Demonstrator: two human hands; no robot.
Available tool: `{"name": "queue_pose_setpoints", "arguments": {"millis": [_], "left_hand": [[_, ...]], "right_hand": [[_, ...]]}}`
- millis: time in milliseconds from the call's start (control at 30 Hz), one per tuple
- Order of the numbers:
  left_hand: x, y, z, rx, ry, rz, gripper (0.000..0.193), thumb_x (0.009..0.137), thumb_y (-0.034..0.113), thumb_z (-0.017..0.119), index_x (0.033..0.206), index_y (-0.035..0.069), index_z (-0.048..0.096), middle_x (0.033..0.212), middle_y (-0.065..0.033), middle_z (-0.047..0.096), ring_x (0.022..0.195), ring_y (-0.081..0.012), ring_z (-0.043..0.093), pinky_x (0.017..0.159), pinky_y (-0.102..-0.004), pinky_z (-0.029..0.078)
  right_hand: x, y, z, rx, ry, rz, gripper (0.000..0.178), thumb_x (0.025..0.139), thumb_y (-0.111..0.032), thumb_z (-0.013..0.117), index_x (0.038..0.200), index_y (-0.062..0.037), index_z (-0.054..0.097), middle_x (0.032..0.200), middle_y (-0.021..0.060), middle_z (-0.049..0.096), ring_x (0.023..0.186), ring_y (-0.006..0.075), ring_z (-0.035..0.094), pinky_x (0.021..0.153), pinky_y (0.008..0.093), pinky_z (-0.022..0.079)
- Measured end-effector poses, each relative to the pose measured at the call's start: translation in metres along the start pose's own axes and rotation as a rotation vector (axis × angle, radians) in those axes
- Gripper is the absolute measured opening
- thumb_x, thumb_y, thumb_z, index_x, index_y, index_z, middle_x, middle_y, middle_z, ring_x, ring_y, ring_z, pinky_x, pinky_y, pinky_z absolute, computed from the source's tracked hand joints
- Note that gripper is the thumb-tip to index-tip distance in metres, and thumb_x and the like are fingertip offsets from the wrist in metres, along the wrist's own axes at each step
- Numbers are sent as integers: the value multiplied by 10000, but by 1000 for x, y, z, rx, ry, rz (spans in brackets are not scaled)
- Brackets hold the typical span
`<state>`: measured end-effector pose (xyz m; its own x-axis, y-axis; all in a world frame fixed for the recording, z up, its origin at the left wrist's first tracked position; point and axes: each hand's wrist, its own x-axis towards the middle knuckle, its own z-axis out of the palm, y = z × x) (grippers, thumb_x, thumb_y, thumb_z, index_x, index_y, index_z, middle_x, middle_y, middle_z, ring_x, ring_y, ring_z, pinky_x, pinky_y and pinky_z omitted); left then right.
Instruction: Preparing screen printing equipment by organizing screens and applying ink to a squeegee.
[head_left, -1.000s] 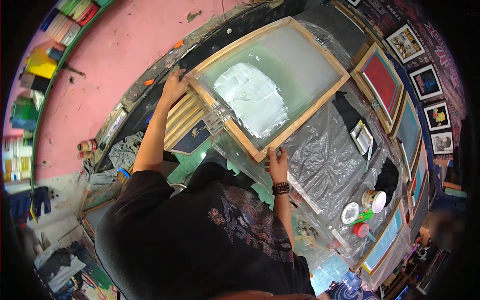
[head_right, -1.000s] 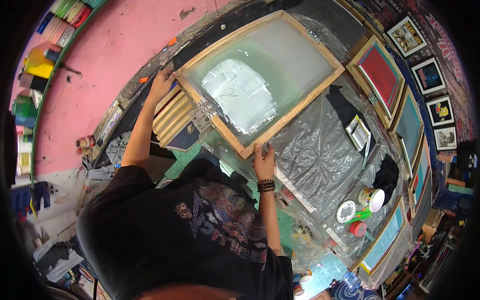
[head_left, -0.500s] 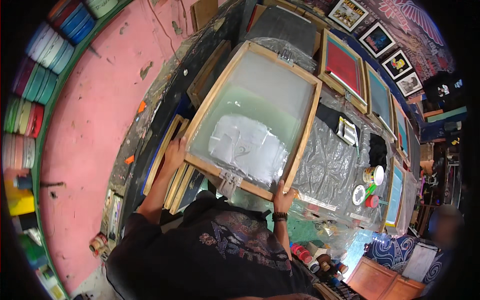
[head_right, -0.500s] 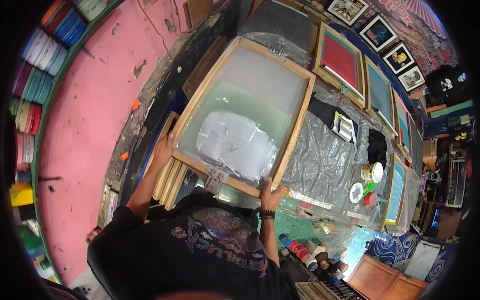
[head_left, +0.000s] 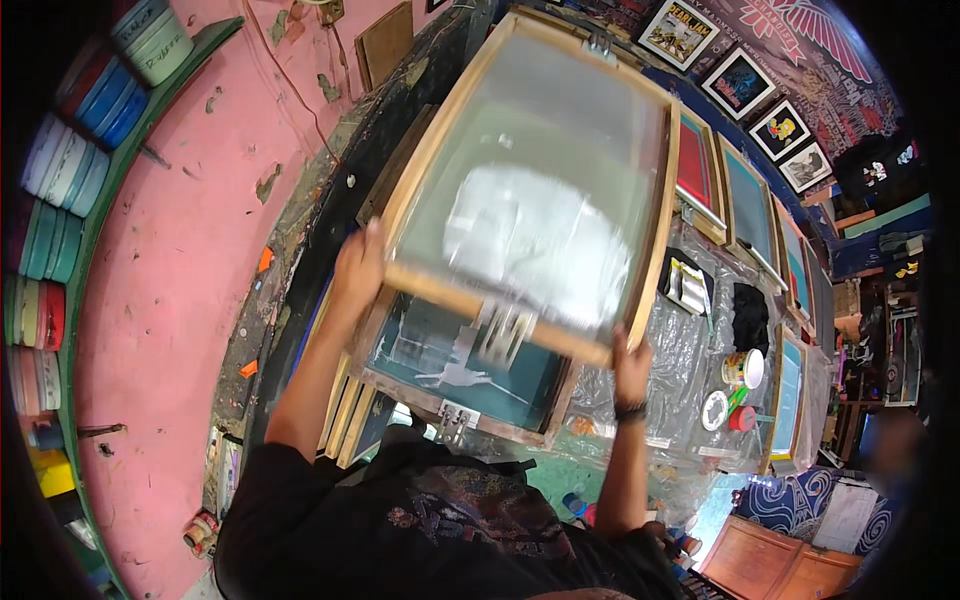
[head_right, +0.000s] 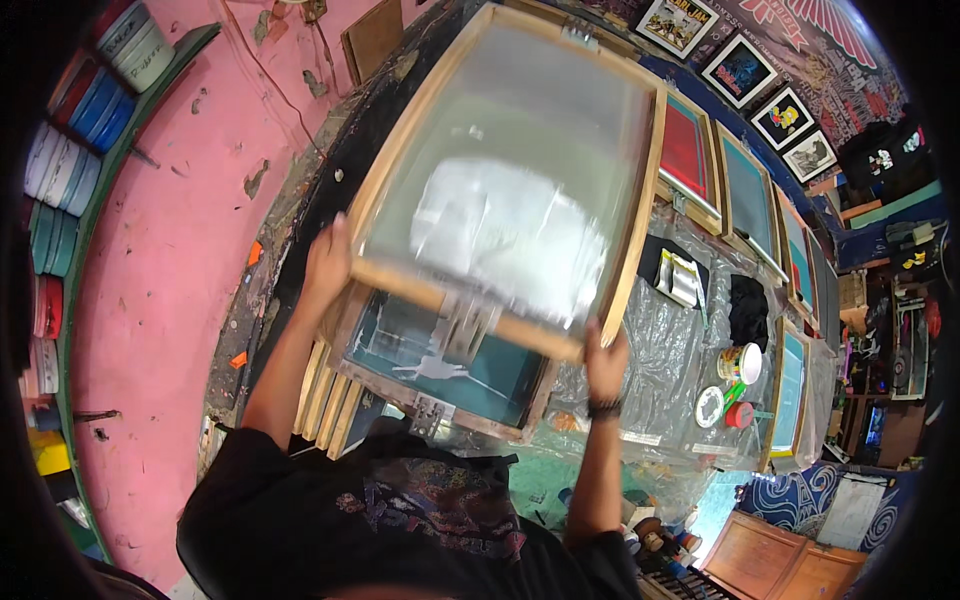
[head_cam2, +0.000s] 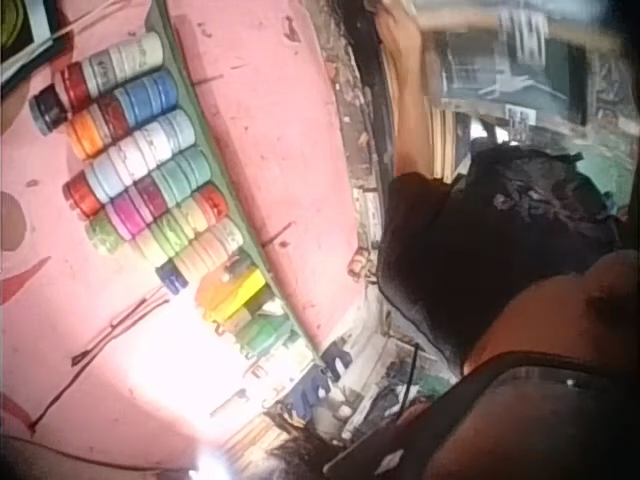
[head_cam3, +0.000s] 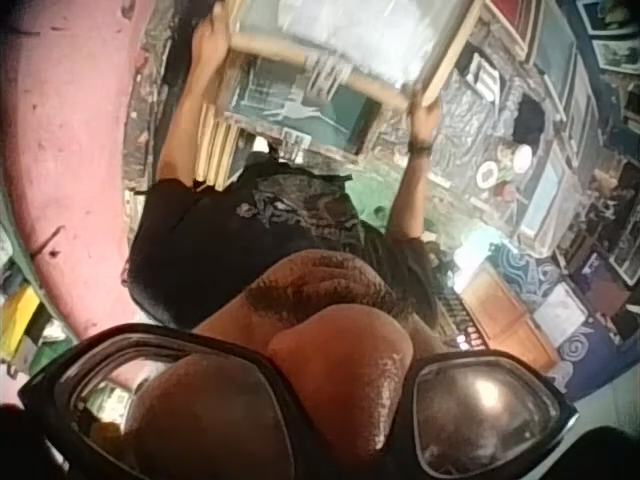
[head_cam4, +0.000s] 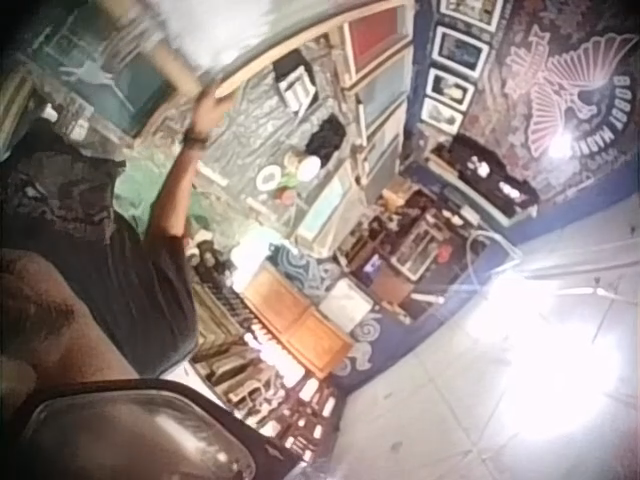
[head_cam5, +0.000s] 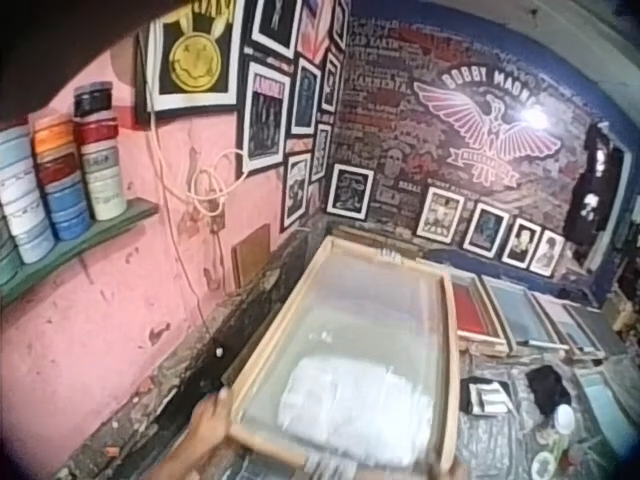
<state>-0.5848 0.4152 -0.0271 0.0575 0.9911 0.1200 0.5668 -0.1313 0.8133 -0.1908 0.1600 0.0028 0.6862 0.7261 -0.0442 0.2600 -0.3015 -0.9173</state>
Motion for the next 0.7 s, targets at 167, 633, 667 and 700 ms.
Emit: {"name": "queue_pose_setpoints", "arguments": {"millis": [167, 633, 667, 700], "left_hand": [[205, 93, 84, -56, -35, -111, 839, 973, 679, 340, 1066, -82, 681, 1107, -352, 652, 1128, -479, 611, 965, -505, 459], [399, 98, 242, -717, -51, -231, 738, 935, 608, 513, 1441, 73, 459, 1422, -162, 494, 1268, -321, 466, 1024, -495, 390], [395, 98, 256, -707, -75, -238, 758, 937, 624, 497, 1459, 77, 447, 1434, -161, 501, 1268, -310, 474, 994, -494, 409], [389, 95, 269, -682, -89, -250, 830, 930, 686, 444, 1503, 88, 401, 1485, -169, 461, 1319, -324, 433, 1023, -510, 387]], "right_hand": [[246, -38, 5, -83, 158, -122, 560, 840, -445, 761, 1040, 73, 690, 924, 156, 714, 830, 228, 654, 741, 383, 514], [554, -16, 108, -323, 71, 227, 887, 762, -655, 703, 1270, 67, 623, 1332, 264, 607, 1258, 369, 580, 1056, 426, 445], [560, -7, 106, -338, 83, 235, 887, 762, -655, 703, 1270, 67, 623, 1332, 264, 607, 1258, 369, 580, 1056, 426, 445], [566, 1, 105, -335, 93, 237, 887, 759, -659, 702, 1274, 60, 625, 1337, 259, 606, 1260, 371, 578, 1055, 425, 444]]}}
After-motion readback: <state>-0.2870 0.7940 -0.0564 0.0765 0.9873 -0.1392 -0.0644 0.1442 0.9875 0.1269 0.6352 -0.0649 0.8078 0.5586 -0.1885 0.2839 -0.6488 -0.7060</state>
